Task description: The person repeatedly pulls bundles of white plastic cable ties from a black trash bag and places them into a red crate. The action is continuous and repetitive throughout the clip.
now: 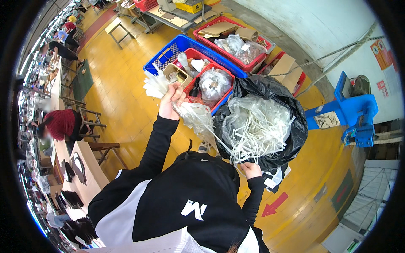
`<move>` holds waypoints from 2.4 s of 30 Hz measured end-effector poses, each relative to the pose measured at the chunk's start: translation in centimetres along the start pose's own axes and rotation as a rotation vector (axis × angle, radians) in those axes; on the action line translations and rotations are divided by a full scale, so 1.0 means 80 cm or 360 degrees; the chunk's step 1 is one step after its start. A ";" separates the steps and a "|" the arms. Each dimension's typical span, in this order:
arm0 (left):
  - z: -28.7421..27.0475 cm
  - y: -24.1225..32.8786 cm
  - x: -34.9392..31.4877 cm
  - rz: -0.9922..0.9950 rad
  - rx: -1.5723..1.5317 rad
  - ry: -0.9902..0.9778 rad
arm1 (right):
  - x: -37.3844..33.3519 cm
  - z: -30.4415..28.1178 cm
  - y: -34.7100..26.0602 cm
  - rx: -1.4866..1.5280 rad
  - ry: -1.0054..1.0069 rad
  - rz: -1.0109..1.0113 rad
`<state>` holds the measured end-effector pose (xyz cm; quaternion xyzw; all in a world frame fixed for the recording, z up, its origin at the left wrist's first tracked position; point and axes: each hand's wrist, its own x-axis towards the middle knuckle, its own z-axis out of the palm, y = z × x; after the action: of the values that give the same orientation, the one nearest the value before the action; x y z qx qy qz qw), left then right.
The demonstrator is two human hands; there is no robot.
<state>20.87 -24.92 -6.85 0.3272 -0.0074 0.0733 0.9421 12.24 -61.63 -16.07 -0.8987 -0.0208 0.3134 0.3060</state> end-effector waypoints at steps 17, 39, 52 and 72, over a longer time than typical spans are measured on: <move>-0.035 0.083 -0.052 -0.0155 0.0227 -0.0374 | 0.037 -0.002 -0.087 -0.0032 -0.0131 -0.1150; -0.055 0.311 -0.201 0.1337 0.1029 0.1044 | 0.242 0.053 0.052 0.0154 0.0834 -0.0233; 0.023 0.023 -0.060 -0.0324 0.0988 0.0390 | 0.276 0.043 0.034 0.0198 0.0571 -0.0364; 0.028 -0.013 -0.085 -0.0568 0.0828 0.0217 | 0.245 0.027 -0.019 -0.1215 0.0206 -0.0667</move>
<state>14.32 -27.97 -6.16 0.5476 0.1324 -0.0717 0.8231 27.02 -54.73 -27.33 -0.9415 -0.2977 0.1576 0.0096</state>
